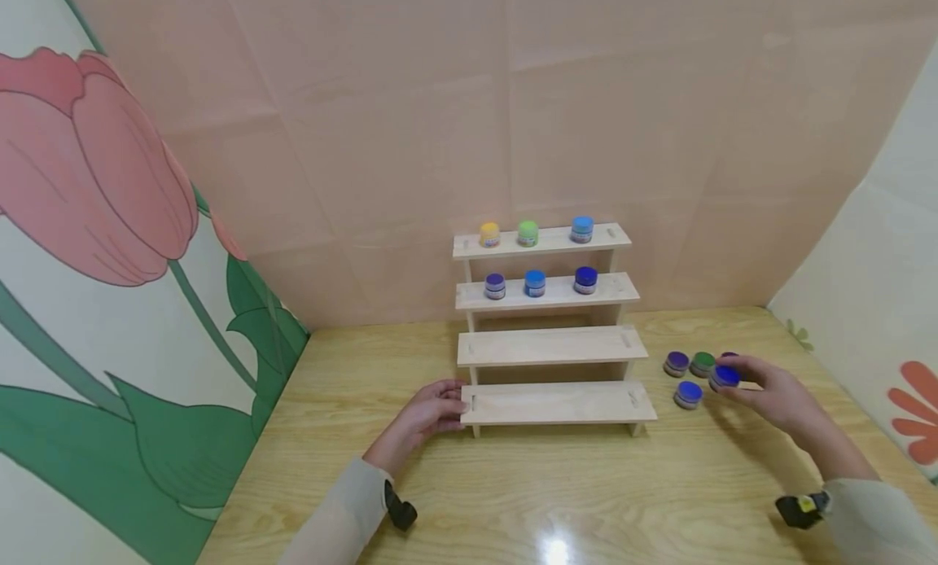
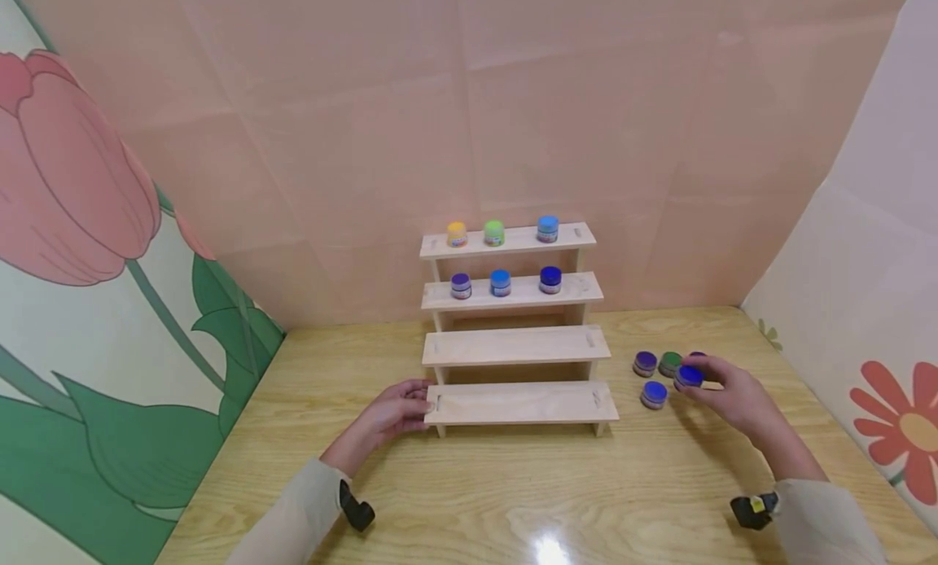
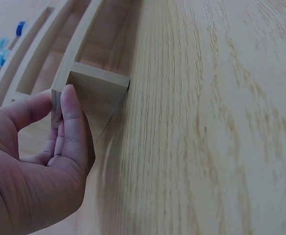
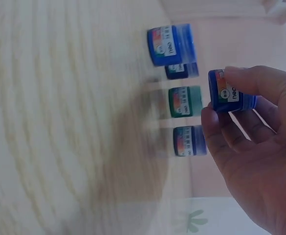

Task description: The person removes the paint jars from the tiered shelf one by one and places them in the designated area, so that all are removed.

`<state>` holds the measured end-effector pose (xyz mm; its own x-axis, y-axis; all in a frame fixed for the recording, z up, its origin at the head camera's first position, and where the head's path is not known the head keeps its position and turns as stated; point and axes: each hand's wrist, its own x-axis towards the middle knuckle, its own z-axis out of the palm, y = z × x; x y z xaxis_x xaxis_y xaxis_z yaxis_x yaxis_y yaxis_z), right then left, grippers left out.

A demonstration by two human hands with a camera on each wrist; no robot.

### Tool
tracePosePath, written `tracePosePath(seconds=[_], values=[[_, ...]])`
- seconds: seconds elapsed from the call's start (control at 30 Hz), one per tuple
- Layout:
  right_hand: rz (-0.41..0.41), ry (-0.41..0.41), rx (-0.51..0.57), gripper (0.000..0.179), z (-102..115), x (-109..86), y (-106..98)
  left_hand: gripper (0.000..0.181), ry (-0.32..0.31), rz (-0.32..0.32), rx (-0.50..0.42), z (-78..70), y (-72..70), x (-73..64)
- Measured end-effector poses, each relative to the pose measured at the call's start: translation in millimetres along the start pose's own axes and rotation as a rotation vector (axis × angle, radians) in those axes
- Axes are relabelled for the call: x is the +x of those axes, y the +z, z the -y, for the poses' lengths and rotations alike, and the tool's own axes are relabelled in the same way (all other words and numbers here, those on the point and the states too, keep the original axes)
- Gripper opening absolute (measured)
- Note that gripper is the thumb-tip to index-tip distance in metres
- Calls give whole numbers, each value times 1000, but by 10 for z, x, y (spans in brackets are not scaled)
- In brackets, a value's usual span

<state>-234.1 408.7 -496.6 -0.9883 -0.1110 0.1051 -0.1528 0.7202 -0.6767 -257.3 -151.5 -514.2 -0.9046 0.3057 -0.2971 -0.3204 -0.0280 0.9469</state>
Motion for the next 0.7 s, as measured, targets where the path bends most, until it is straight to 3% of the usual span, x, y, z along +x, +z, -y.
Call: tracePosePath(seconds=[0.7], values=[[74, 76, -50, 61, -192, 91, 46, 54, 1, 6, 8, 1, 2, 1]])
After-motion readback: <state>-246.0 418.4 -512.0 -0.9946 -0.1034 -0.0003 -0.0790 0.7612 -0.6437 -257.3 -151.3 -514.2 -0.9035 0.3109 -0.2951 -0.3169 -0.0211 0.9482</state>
